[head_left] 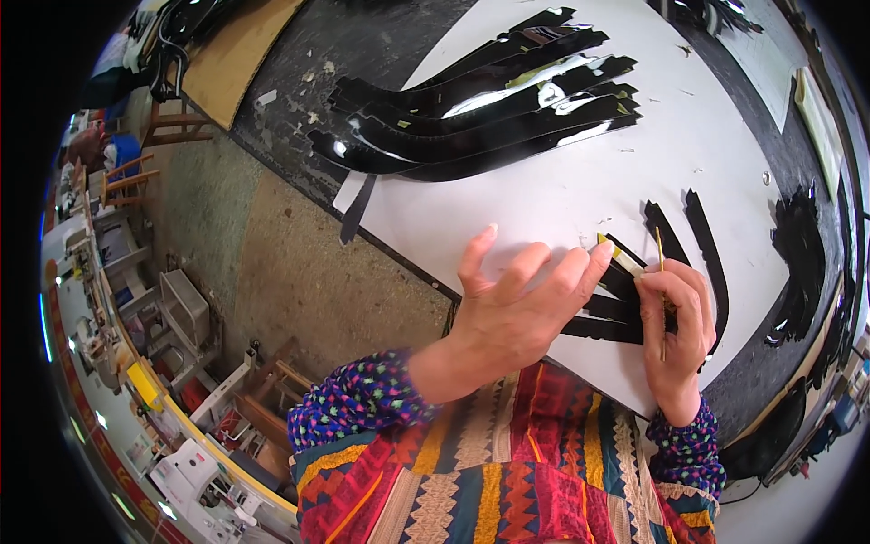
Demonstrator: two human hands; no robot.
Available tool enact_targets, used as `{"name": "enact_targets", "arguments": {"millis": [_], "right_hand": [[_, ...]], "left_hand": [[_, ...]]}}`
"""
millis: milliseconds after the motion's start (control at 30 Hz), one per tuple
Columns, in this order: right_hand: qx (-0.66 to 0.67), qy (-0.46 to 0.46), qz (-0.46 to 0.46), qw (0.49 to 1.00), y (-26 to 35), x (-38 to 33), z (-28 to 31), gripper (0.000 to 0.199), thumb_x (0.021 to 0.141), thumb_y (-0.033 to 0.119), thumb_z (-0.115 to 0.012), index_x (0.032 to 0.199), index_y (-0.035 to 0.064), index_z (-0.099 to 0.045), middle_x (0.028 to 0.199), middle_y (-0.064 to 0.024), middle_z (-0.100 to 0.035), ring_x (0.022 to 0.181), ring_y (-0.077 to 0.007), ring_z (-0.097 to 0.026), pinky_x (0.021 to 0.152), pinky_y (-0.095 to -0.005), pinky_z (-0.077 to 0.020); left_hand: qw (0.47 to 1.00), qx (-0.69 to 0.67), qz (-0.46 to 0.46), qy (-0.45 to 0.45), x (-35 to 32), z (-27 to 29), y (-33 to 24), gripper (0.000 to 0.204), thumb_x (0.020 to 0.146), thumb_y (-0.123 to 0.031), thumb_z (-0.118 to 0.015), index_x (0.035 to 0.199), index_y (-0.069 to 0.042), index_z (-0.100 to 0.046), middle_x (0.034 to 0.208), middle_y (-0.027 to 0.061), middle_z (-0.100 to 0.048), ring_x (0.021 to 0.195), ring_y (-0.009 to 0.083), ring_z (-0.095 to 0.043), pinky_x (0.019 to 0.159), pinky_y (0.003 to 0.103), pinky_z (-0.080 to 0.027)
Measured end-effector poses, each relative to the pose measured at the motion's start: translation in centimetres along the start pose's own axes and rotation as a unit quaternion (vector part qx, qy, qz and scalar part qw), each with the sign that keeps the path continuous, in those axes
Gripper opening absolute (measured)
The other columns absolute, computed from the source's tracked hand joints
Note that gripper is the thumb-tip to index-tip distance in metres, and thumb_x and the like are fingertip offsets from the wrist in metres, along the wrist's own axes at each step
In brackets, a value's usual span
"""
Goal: Applying adhesive to small black shoe components using a wooden applicator stick on a workbench.
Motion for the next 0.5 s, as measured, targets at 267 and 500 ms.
{"name": "enact_targets", "arguments": {"millis": [267, 500], "right_hand": [[0.005, -0.002, -0.004, 1.000, -0.14, -0.06, -0.23, 0.026, 0.082, -0.012, -0.072, 0.104, 0.0012, -0.065, 0.101, -0.0153, -0.065, 0.084, -0.0249, -0.067, 0.068, -0.0299, -0.0543], [0.004, -0.008, 0.012, 1.000, 0.10, 0.11, -0.08, 0.028, 0.080, -0.014, -0.072, 0.104, -0.0005, -0.065, 0.096, -0.0155, -0.065, 0.082, -0.0251, -0.066, 0.067, -0.0303, -0.0540]], "left_hand": [[1.000, 0.004, -0.006, -0.007, -0.03, -0.01, -0.07, 0.045, 0.087, -0.014, -0.058, 0.132, -0.018, -0.067, 0.109, -0.0071, -0.051, 0.103, 0.0123, -0.048, 0.112, 0.050, -0.015], [1.000, 0.008, -0.004, 0.006, -0.11, -0.12, -0.09, 0.046, 0.088, -0.012, -0.057, 0.132, -0.020, -0.067, 0.112, -0.0076, -0.052, 0.107, 0.0129, -0.046, 0.113, 0.049, -0.015]]}}
Point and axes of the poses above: each hand's wrist, its own x-axis towards the middle knuckle, its own z-axis out of the back of the hand, y = z × x, the point moved 8 cm from there along x, towards the middle knuckle
